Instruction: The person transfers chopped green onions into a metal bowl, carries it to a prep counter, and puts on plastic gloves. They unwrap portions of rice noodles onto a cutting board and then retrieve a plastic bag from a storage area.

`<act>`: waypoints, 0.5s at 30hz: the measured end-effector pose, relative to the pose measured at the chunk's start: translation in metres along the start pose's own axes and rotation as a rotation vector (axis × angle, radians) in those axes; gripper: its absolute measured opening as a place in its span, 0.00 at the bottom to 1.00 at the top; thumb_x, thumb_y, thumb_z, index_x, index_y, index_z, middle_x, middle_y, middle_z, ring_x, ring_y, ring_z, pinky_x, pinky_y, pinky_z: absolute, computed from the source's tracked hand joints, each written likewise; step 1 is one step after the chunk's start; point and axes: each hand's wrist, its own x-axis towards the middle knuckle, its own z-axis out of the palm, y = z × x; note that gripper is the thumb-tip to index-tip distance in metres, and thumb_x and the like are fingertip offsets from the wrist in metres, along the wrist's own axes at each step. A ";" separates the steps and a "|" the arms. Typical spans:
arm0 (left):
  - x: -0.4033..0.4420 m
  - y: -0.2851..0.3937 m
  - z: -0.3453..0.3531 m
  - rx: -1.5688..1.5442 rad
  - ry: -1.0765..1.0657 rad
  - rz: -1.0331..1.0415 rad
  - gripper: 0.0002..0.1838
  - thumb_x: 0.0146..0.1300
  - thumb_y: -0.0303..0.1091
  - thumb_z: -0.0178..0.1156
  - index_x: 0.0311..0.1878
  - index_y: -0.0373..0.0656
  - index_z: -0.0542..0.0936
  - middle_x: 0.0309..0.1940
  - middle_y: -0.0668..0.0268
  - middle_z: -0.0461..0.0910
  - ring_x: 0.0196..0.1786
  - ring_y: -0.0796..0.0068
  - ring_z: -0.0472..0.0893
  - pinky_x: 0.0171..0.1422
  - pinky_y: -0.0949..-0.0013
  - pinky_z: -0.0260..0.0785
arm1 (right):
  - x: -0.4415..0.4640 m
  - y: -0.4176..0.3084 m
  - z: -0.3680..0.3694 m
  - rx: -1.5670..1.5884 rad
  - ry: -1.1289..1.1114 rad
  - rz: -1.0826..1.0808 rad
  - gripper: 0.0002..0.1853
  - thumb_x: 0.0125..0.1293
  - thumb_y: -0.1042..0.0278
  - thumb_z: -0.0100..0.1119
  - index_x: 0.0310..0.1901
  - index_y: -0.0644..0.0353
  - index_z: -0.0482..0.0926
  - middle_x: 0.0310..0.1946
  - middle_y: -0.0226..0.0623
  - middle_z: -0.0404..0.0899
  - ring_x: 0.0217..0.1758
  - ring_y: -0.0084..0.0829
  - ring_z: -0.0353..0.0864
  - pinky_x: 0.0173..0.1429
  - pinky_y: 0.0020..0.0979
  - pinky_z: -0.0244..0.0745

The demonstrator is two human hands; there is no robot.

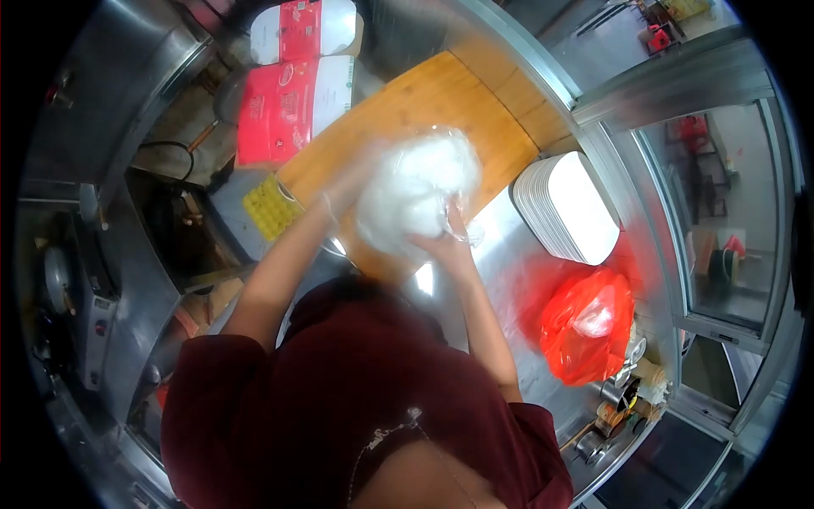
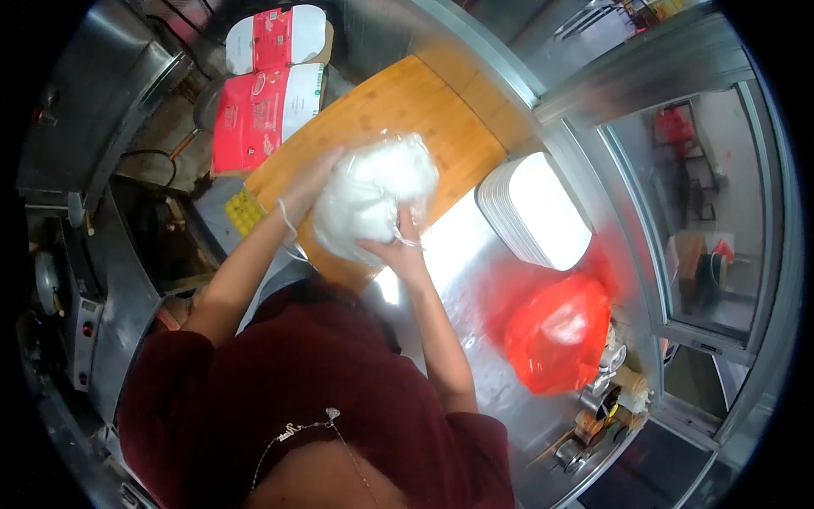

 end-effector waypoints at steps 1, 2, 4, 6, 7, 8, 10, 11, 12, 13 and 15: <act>-0.001 -0.001 0.007 0.037 -0.020 0.056 0.26 0.67 0.47 0.44 0.60 0.36 0.66 0.57 0.61 0.68 0.60 0.72 0.66 0.65 0.73 0.55 | 0.003 0.003 -0.006 0.159 -0.097 0.132 0.51 0.42 0.67 0.73 0.65 0.67 0.50 0.62 0.52 0.55 0.67 0.42 0.52 0.68 0.34 0.50; -0.001 -0.001 0.011 0.077 -0.041 0.114 0.26 0.67 0.46 0.44 0.61 0.35 0.66 0.57 0.60 0.68 0.60 0.73 0.66 0.65 0.73 0.55 | 0.005 0.005 -0.009 0.319 -0.194 0.259 0.56 0.41 0.64 0.74 0.67 0.69 0.45 0.65 0.56 0.50 0.70 0.45 0.47 0.71 0.33 0.45; 0.003 0.000 0.015 0.030 -0.068 0.059 0.25 0.68 0.44 0.43 0.61 0.36 0.66 0.58 0.61 0.68 0.60 0.74 0.66 0.65 0.73 0.55 | 0.002 0.012 -0.008 0.170 -0.167 0.084 0.58 0.41 0.60 0.74 0.67 0.71 0.43 0.65 0.58 0.51 0.70 0.46 0.49 0.71 0.33 0.46; 0.008 -0.011 0.013 -0.010 -0.117 0.054 0.24 0.68 0.43 0.44 0.61 0.36 0.66 0.58 0.61 0.67 0.61 0.74 0.65 0.65 0.73 0.55 | -0.007 0.036 0.000 -0.186 -0.065 -0.053 0.56 0.42 0.58 0.73 0.66 0.69 0.45 0.60 0.56 0.58 0.65 0.45 0.57 0.66 0.34 0.54; 0.013 -0.022 0.012 -0.026 -0.156 0.080 0.24 0.68 0.42 0.44 0.61 0.37 0.65 0.59 0.61 0.66 0.62 0.74 0.64 0.65 0.73 0.55 | -0.013 0.049 0.008 -0.470 0.026 -0.105 0.52 0.44 0.60 0.72 0.65 0.66 0.48 0.56 0.53 0.64 0.60 0.44 0.64 0.62 0.35 0.61; 0.019 -0.031 0.011 -0.041 -0.195 0.109 0.24 0.68 0.41 0.44 0.62 0.37 0.65 0.60 0.62 0.65 0.62 0.74 0.64 0.66 0.73 0.55 | -0.018 0.060 0.008 -0.564 0.056 -0.092 0.51 0.44 0.59 0.72 0.65 0.65 0.50 0.53 0.53 0.68 0.57 0.44 0.68 0.59 0.36 0.64; 0.013 -0.026 0.022 -0.142 -0.346 0.112 0.24 0.68 0.40 0.45 0.63 0.38 0.63 0.61 0.63 0.64 0.63 0.74 0.63 0.66 0.72 0.54 | -0.028 0.040 0.005 -0.558 0.049 0.008 0.49 0.45 0.58 0.71 0.64 0.65 0.52 0.49 0.53 0.73 0.53 0.45 0.74 0.56 0.36 0.69; 0.007 -0.023 0.031 -0.192 -0.422 0.113 0.24 0.68 0.40 0.45 0.63 0.38 0.62 0.62 0.63 0.63 0.63 0.74 0.62 0.67 0.72 0.54 | -0.033 0.023 0.001 -0.459 0.014 0.091 0.48 0.44 0.56 0.71 0.64 0.65 0.53 0.47 0.54 0.74 0.51 0.46 0.75 0.55 0.36 0.69; -0.004 -0.017 0.042 -0.244 -0.460 0.061 0.24 0.68 0.40 0.45 0.64 0.38 0.62 0.62 0.63 0.62 0.63 0.74 0.62 0.67 0.71 0.54 | -0.041 0.014 -0.003 -0.458 0.036 0.117 0.49 0.43 0.55 0.72 0.63 0.68 0.55 0.49 0.55 0.72 0.53 0.46 0.73 0.57 0.36 0.67; -0.019 -0.010 0.055 -0.296 -0.495 0.007 0.24 0.68 0.40 0.45 0.64 0.39 0.62 0.62 0.63 0.62 0.63 0.74 0.62 0.67 0.71 0.54 | -0.049 0.007 -0.008 -0.455 0.057 0.145 0.49 0.42 0.55 0.72 0.62 0.70 0.56 0.51 0.56 0.71 0.55 0.47 0.71 0.59 0.37 0.65; -0.023 -0.030 0.080 -0.390 -0.558 -0.042 0.24 0.68 0.40 0.46 0.63 0.39 0.62 0.61 0.63 0.63 0.63 0.75 0.63 0.66 0.71 0.55 | -0.061 0.001 -0.022 -0.435 0.089 0.114 0.46 0.40 0.56 0.73 0.59 0.71 0.61 0.52 0.54 0.71 0.55 0.45 0.71 0.58 0.36 0.65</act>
